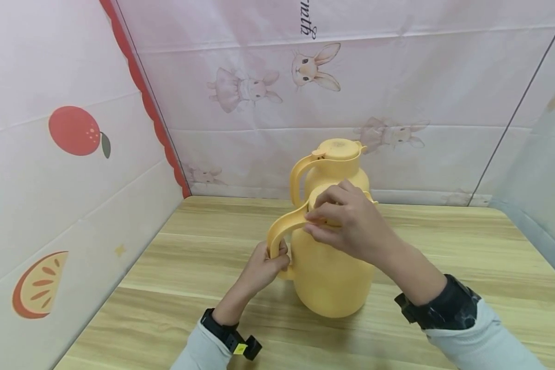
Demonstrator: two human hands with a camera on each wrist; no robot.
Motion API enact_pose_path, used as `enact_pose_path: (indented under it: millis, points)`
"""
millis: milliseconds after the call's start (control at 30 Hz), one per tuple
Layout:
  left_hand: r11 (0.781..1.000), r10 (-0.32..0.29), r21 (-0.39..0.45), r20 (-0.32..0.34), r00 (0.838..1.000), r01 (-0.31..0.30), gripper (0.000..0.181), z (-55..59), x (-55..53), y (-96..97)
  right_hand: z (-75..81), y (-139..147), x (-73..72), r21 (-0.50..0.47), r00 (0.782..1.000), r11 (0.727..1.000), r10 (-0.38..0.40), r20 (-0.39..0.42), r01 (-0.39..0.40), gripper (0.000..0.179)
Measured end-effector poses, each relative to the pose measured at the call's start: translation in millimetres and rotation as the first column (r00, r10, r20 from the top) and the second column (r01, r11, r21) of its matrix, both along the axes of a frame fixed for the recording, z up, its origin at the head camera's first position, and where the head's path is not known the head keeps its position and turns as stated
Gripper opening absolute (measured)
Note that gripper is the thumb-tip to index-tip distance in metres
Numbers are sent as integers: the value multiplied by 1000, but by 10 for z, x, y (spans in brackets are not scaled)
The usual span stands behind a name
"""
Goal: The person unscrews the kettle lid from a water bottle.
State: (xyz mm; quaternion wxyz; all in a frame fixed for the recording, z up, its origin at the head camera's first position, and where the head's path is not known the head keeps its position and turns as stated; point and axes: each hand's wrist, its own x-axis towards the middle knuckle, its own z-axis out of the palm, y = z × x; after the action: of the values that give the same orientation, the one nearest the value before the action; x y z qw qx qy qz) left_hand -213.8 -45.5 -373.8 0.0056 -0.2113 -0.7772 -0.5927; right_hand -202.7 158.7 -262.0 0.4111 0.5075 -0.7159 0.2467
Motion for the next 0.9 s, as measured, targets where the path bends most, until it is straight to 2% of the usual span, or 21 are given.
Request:
enact_pose_path:
  millis: [167,367,533,667,800,900]
  points:
    - [1000,-4,2,-8,1000,4,22,7,8,1,-11,30,28,-18,999,1000,19,-45,-20,34]
    - [1000,-2,2,-14,1000,2,23,0,9,1,-56,89,84,-47,998,999,21,-59,-23,30]
    - [1000,-2,12,0,1000,2,24,3,17,3,-97,129,134,-98,998,995,20,-62,-26,32]
    - [1000,4,12,7,1000,-4,23,2,21,6,-103,120,181,-156,995,987,24,-94,-38,35]
    - [1000,8,12,8,1000,-8,23,6,21,6,-93,113,215,-228,990,973,2,-142,-35,36]
    - [1000,6,18,12,1000,-7,23,7,24,8,-106,158,224,-253,989,967,-33,-147,-5,37]
